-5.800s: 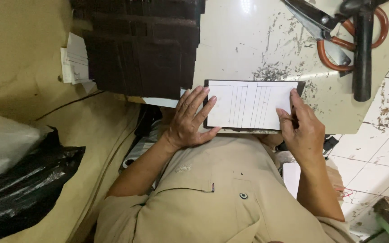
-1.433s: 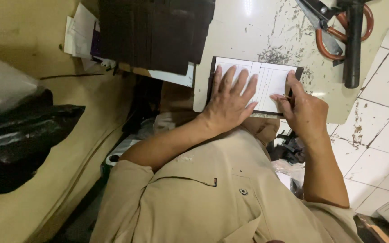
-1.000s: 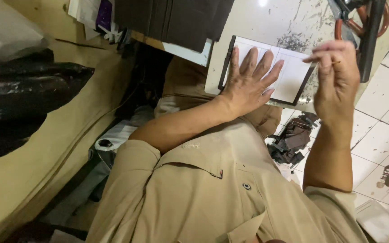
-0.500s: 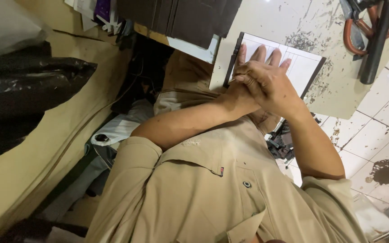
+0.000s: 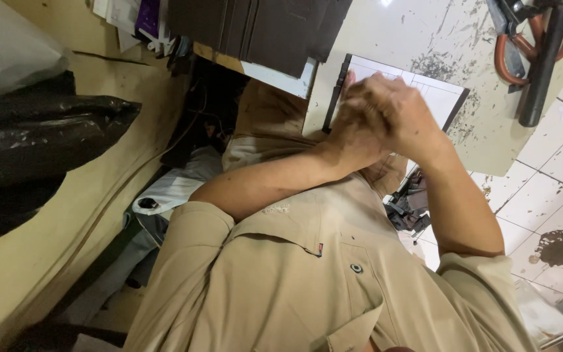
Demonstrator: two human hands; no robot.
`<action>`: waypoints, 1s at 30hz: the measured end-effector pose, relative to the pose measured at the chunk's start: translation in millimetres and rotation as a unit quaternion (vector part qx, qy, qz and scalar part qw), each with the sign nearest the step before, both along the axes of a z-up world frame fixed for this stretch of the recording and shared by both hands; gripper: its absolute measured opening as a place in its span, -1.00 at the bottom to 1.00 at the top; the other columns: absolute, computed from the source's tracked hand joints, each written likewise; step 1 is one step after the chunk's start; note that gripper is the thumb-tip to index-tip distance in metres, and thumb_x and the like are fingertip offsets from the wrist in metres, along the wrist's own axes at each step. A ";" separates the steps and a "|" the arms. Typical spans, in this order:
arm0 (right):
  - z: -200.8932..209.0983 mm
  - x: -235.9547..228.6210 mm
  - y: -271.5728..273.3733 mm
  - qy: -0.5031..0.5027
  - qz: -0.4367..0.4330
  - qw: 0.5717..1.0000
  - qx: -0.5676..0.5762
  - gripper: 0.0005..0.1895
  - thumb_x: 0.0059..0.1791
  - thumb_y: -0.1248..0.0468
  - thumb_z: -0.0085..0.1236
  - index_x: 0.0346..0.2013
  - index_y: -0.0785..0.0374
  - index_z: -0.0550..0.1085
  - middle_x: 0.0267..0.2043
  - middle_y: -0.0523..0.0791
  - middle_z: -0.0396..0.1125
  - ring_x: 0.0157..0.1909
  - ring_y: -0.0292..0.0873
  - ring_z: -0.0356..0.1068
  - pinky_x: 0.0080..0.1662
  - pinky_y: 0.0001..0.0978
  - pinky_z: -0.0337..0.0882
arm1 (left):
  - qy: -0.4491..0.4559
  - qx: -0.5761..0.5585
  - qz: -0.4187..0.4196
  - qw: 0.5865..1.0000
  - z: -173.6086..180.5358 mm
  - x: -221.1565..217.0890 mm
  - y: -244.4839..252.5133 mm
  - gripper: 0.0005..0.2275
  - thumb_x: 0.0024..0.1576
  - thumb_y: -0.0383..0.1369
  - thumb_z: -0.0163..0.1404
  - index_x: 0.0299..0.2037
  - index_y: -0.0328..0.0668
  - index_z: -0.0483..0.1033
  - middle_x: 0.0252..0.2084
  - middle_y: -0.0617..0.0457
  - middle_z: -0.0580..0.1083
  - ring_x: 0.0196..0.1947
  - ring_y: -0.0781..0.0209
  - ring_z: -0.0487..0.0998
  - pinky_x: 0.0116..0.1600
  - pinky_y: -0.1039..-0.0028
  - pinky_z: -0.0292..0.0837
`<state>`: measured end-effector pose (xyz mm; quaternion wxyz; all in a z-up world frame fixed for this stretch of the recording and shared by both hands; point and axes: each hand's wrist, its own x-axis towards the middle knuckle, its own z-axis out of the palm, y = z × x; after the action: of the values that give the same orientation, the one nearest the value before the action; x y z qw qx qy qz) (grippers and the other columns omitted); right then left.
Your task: Assembling leather wallets by aligning components, folding edges, and hammering them to secure the bond.
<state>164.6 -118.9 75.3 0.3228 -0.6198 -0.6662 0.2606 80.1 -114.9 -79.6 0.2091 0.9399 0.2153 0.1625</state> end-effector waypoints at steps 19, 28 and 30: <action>19.6 37.9 44.0 -0.016 -0.023 0.999 -0.034 -0.76 0.25 0.56 0.03 -0.32 0.47 0.37 -0.33 0.05 0.43 -0.19 -0.11 0.60 -0.35 -0.49 0.54 | 0.256 -0.006 -0.171 0.951 102.3 -21.6 37.1 -0.45 0.33 0.14 -0.35 0.52 0.36 -0.04 0.59 -0.04 -0.20 0.56 -0.29 -0.25 0.44 -0.49 -0.50; 25.5 44.8 54.1 -0.036 -0.037 0.997 -0.054 -0.77 0.27 0.42 0.06 -0.27 0.42 0.36 -0.42 -0.05 0.36 -0.48 -0.12 0.33 -0.39 -0.29 0.34 | 0.253 -0.015 -0.169 0.952 105.1 -19.2 38.8 -0.48 0.29 0.12 -0.37 0.43 0.26 0.06 0.53 0.03 -0.04 0.53 -0.32 -0.15 0.42 -0.53 -0.47; 26.1 45.8 54.7 -0.032 -0.031 0.998 -0.047 -0.79 0.27 0.43 0.04 -0.25 0.44 0.38 -0.43 -0.04 0.35 -0.50 -0.11 0.32 -0.41 -0.29 0.33 | 0.272 -0.033 -0.182 0.945 102.4 -20.6 37.3 -0.48 0.29 0.11 -0.41 0.44 0.25 0.06 0.56 0.00 -0.10 0.54 -0.34 -0.20 0.42 -0.52 -0.50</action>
<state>210.4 -64.2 101.3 0.2802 -0.6621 -0.6439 0.2616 59.6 -77.6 22.8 0.1995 0.9642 0.0948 -0.1469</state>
